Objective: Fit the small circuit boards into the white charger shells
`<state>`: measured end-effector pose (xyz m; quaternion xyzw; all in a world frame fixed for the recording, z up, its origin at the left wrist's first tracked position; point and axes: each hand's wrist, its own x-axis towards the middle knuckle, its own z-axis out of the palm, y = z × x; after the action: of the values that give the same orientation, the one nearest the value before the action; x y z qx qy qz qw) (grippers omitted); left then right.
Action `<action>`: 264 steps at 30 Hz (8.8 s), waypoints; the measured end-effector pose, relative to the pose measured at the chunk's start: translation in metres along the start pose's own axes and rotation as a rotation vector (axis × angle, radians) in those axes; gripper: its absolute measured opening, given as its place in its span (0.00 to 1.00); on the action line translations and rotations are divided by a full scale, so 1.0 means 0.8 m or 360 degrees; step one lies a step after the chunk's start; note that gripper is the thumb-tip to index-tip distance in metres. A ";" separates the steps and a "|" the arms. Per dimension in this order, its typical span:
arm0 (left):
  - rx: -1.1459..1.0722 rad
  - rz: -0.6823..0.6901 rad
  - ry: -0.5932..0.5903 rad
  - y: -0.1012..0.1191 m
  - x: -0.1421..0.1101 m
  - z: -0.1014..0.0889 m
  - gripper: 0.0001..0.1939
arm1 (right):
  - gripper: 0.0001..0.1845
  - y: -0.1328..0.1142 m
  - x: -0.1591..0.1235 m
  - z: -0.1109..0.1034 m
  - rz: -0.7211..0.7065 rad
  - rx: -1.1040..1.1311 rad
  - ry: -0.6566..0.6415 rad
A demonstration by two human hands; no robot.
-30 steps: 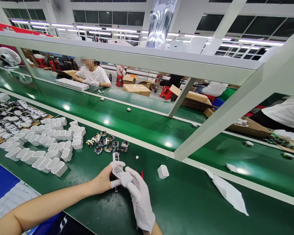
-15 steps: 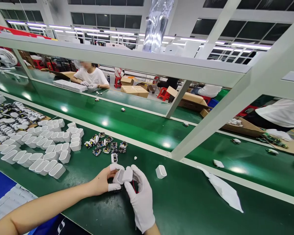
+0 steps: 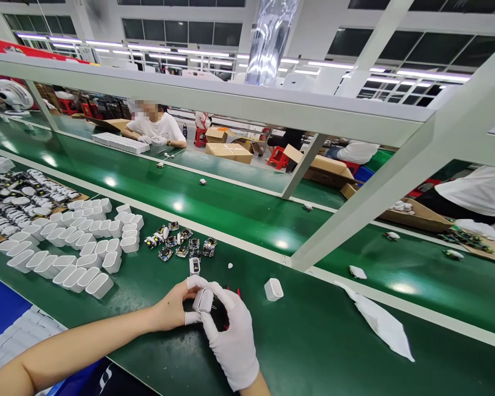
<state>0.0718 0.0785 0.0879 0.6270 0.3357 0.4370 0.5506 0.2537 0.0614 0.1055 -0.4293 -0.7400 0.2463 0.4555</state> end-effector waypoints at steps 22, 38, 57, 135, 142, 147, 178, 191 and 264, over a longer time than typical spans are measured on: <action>0.0233 0.0120 0.0048 -0.018 0.002 -0.002 0.24 | 0.29 -0.006 0.002 0.005 -0.0117 0.0002 -0.0082; 0.0373 0.0168 0.0072 -0.018 -0.001 -0.006 0.26 | 0.28 -0.005 0.005 0.006 -0.0235 -0.0116 -0.0117; 0.0216 0.0167 0.0146 -0.020 0.002 0.000 0.26 | 0.29 -0.002 -0.002 0.009 -0.0312 -0.0256 -0.0055; 0.0654 0.0478 0.0072 0.007 -0.003 -0.003 0.24 | 0.24 -0.001 0.004 -0.006 -0.0208 0.0104 0.0033; 0.0662 0.0494 0.0036 0.013 -0.009 -0.003 0.24 | 0.17 -0.007 -0.001 -0.004 0.0109 0.0463 0.0050; 0.0503 0.0335 0.0030 0.003 -0.007 -0.008 0.26 | 0.24 0.006 0.006 -0.022 0.0549 0.0981 0.0470; 0.0615 0.0412 0.0176 -0.003 -0.006 -0.008 0.23 | 0.28 0.001 -0.004 0.002 -0.0193 -0.0207 -0.0009; 0.0753 0.0794 0.0190 0.007 -0.003 -0.008 0.21 | 0.34 -0.012 0.003 0.015 0.0756 0.1123 -0.0258; 0.0750 0.0694 0.0155 0.001 -0.005 -0.012 0.25 | 0.29 -0.003 -0.006 0.011 -0.0088 0.0096 -0.0081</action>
<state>0.0611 0.0784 0.0876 0.7728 0.3114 0.4843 0.2670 0.2458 0.0562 0.1012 -0.3883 -0.7551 0.2668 0.4559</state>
